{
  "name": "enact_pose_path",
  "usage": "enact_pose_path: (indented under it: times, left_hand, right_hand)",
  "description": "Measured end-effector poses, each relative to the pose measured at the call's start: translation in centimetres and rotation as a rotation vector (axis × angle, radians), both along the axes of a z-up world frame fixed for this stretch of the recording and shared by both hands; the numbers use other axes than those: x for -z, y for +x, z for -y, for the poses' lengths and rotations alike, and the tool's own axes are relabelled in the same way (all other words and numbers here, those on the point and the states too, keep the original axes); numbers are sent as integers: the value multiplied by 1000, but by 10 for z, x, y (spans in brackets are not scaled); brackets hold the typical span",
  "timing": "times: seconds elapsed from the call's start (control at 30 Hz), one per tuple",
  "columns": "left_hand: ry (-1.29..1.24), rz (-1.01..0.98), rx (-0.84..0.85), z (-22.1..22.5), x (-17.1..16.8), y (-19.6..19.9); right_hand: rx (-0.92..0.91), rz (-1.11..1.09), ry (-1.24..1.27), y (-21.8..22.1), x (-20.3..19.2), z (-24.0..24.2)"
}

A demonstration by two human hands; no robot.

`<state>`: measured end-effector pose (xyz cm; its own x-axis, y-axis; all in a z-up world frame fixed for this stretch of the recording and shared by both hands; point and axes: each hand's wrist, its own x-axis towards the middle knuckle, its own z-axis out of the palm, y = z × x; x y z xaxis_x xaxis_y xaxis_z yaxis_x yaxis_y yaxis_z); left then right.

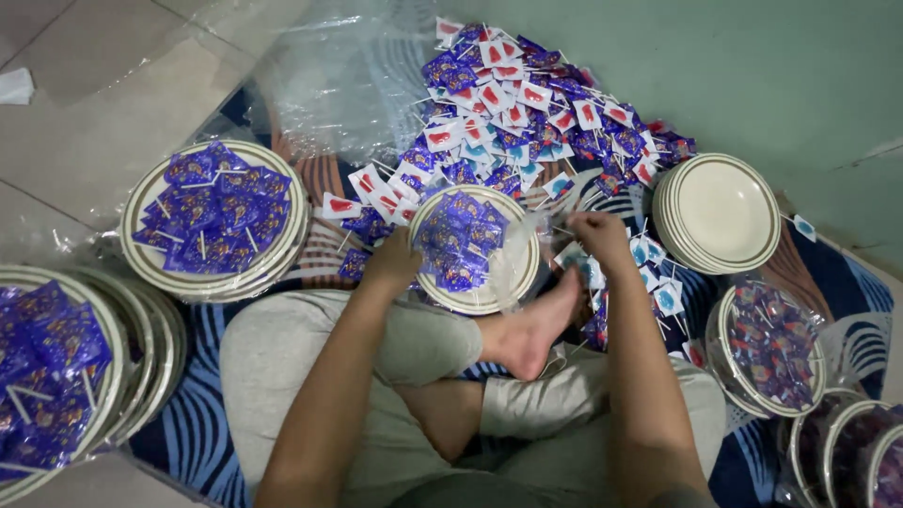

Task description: Arranging small packets on plates and wrapping them with plastic film

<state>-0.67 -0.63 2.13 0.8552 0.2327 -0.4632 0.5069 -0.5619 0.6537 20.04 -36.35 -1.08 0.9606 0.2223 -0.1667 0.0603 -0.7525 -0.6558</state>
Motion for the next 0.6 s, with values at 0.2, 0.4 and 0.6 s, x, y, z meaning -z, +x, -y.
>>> enact_pose_path:
  times: [0.2, 0.4, 0.6]
  left_hand:
    - [-11, 29, 21, -8, 17, 7]
    - [-2, 25, 17, -6, 15, 4]
    - [-15, -69, 1, -12, 37, 13]
  right_hand:
    - [-56, 315, -114, 86, 55, -44]
    - [-304, 439, -375, 103, 27, -164]
    - [-487, 467, -445, 101, -3, -239]
